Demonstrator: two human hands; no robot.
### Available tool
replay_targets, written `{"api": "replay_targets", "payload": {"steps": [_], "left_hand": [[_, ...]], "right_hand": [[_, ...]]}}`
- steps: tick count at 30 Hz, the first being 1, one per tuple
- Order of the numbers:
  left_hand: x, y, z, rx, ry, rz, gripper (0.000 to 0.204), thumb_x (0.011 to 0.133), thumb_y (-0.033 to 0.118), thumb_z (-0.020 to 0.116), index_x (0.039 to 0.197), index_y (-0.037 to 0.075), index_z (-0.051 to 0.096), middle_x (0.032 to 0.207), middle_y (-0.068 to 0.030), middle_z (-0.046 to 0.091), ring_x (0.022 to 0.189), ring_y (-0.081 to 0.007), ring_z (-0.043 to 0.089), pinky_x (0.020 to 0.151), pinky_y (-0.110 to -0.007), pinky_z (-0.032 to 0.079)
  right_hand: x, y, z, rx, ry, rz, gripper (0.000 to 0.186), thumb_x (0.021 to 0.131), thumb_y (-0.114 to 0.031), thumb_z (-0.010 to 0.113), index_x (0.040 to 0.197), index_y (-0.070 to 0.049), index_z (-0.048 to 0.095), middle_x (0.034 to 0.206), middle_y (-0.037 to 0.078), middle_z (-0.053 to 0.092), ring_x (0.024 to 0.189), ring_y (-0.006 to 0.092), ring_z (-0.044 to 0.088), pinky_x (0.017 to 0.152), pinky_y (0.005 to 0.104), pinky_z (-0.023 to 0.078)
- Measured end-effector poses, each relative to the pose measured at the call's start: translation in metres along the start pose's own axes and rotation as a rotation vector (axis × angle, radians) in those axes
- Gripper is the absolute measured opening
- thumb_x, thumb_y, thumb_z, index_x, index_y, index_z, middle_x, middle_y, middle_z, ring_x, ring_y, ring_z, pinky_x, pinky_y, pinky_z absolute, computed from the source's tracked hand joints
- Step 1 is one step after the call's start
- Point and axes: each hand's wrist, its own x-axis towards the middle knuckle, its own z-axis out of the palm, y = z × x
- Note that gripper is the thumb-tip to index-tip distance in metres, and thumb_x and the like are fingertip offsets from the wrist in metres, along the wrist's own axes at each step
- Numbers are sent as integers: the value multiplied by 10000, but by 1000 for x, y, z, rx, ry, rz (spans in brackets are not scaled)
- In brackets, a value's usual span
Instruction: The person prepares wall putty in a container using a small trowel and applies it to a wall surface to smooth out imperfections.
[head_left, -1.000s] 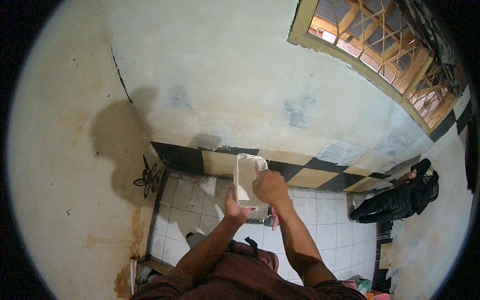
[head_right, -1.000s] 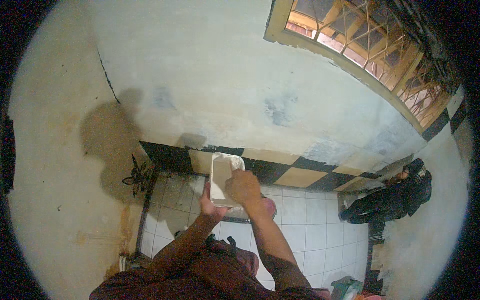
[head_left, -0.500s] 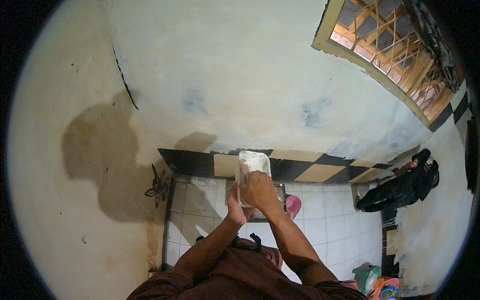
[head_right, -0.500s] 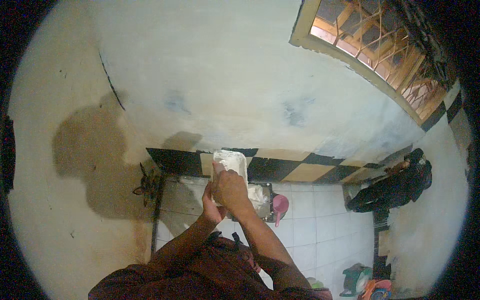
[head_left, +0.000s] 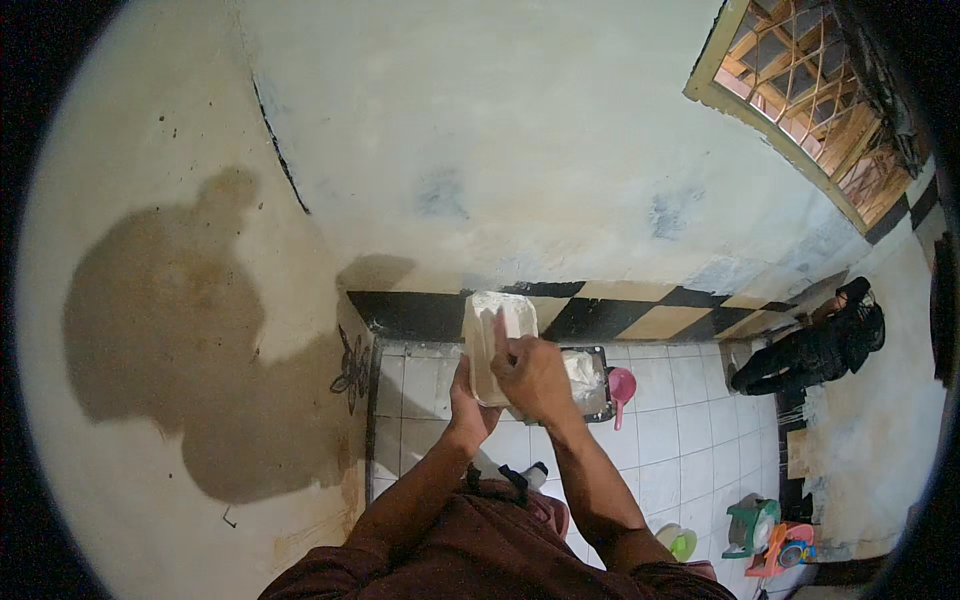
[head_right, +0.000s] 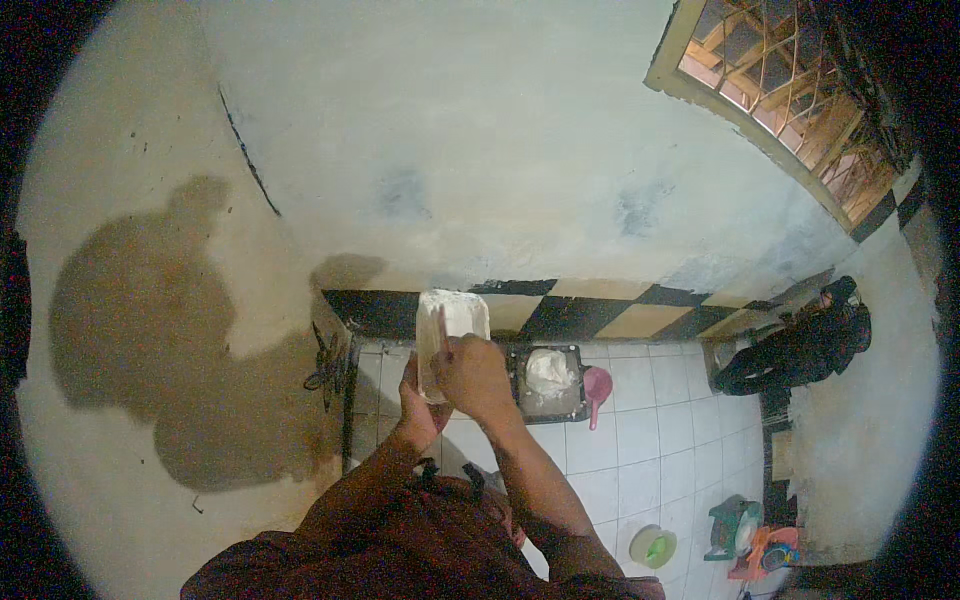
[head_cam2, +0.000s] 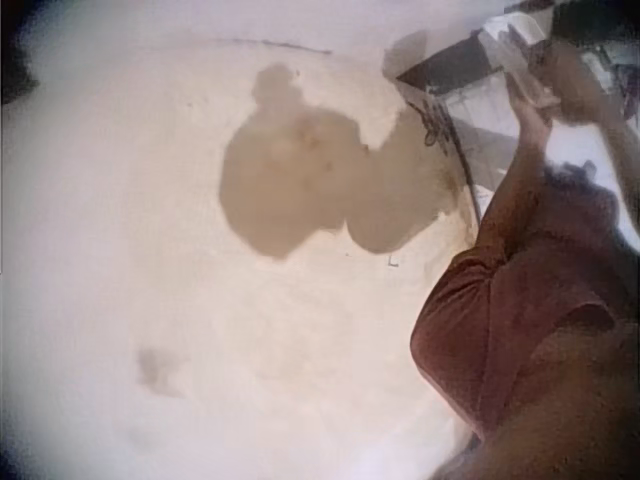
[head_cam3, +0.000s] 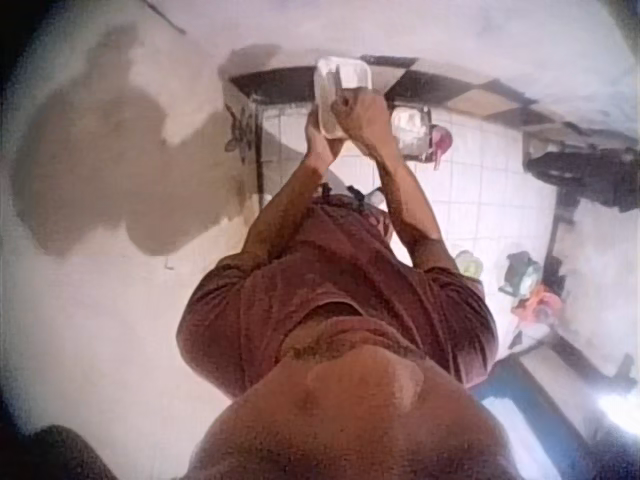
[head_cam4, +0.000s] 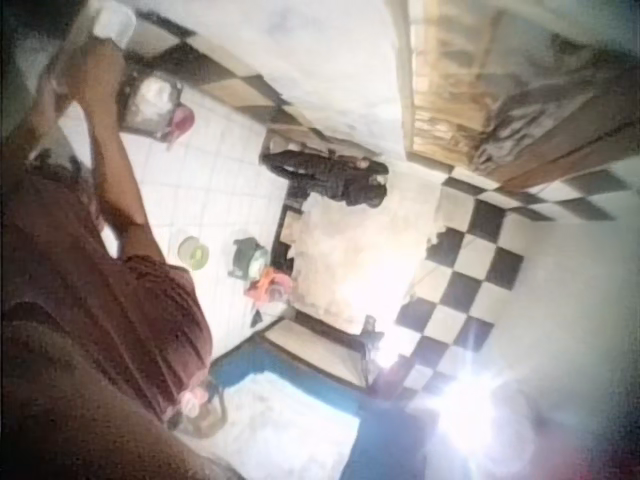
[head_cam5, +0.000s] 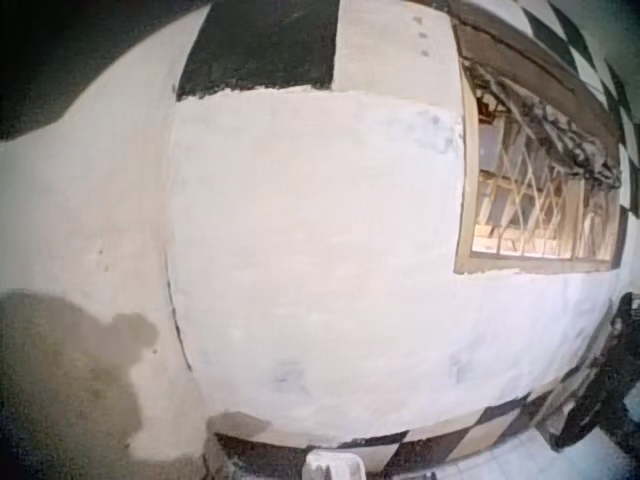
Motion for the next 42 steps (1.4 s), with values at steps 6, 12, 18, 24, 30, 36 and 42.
{"api": "replay_targets", "payload": {"steps": [6,12,18,24,30,36,42], "left_hand": [[-10,20,-11,-51,-12,-35,545,969,528,351,1343,148,466,1274,-43,555,1138,-229,566,949,-407,466],[-11,18,-11,-83,-20,-80,544,950,528,392,1333,152,482,1255,-45,571,1135,-238,565,932,-424,476],[-6,17,-17,-104,0,-81,556,917,547,433,1309,161,515,1228,-44,593,1120,-267,575,923,-471,488],[-2,4,-5,-61,-22,-91,581,912,561,415,1325,161,501,1266,-49,567,1156,-273,551,951,-488,466],[6,-13,4,-96,-5,-97,582,909,560,415,1326,163,503,1270,-41,569,1150,-258,554,950,-465,467],[19,-26,13,-112,-30,-75,554,914,532,419,1311,160,520,1267,-34,570,1141,-250,555,935,-451,471],[27,-39,34,-124,-110,-19,532,934,504,405,1315,149,511,1252,-45,577,1147,-246,550,965,-446,446]], "right_hand": [[-2,-13,-16,27,11,209,253,768,-200,626,725,49,629,673,260,606,628,430,611,638,478,498],[-6,-22,-6,8,-3,102,263,791,-213,616,703,34,633,632,251,592,602,418,607,629,468,493],[2,-25,-22,94,-97,257,262,797,-224,609,719,21,657,618,190,614,559,278,627,571,386,475],[9,7,-28,246,-82,154,248,785,-191,595,733,42,661,576,133,583,550,146,535,563,345,452],[13,25,-38,282,-126,191,258,779,-206,617,732,40,674,571,128,582,557,137,531,558,334,446],[16,36,-54,281,-120,225,263,782,-221,640,751,36,684,563,123,582,552,124,545,544,326,445],[16,60,-56,300,-87,133,252,791,-204,632,755,41,679,564,107,590,533,113,532,520,318,435]]}}
